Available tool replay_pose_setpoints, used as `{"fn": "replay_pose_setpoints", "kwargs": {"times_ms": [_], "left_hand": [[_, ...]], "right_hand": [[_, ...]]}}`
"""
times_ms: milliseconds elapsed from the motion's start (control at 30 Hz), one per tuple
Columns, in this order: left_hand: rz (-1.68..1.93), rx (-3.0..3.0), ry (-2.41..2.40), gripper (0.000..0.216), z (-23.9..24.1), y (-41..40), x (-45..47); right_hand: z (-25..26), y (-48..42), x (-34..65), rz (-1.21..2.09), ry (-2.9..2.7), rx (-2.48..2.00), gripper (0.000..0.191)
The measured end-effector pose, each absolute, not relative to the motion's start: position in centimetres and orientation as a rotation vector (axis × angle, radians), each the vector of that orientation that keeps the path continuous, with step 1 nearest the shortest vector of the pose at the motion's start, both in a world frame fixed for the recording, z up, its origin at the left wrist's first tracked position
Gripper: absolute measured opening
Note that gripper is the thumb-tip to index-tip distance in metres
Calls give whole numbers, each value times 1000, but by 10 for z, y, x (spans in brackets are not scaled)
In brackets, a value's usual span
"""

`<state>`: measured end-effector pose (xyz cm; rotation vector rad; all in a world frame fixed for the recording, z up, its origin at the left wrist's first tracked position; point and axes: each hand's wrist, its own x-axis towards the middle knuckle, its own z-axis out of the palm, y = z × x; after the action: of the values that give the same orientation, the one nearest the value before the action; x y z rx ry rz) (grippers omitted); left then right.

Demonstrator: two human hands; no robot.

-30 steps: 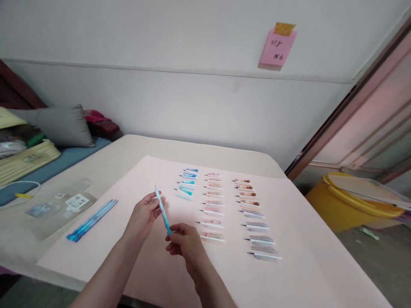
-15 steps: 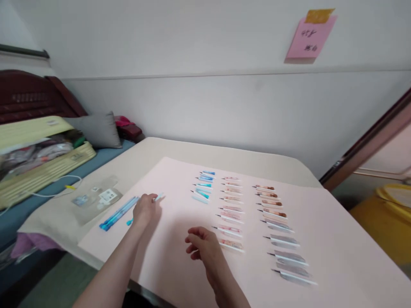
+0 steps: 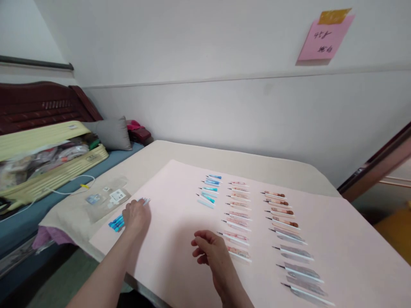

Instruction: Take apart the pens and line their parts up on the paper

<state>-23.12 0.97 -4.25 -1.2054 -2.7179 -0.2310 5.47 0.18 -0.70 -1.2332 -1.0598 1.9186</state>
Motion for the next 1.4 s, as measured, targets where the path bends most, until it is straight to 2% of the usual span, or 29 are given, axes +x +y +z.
{"fn": "replay_pose_setpoints", "kwargs": {"times_ms": [233,1400], "left_hand": [[-231,-1147,-2614,29,-55,8,-239],[-336,-1071,-2606,32,-57,16,-237]], "right_hand": [[-5,1,57,1922,-1057,-1222,22],[-7,-4,55,1932,-1112,-1177,22]]}}
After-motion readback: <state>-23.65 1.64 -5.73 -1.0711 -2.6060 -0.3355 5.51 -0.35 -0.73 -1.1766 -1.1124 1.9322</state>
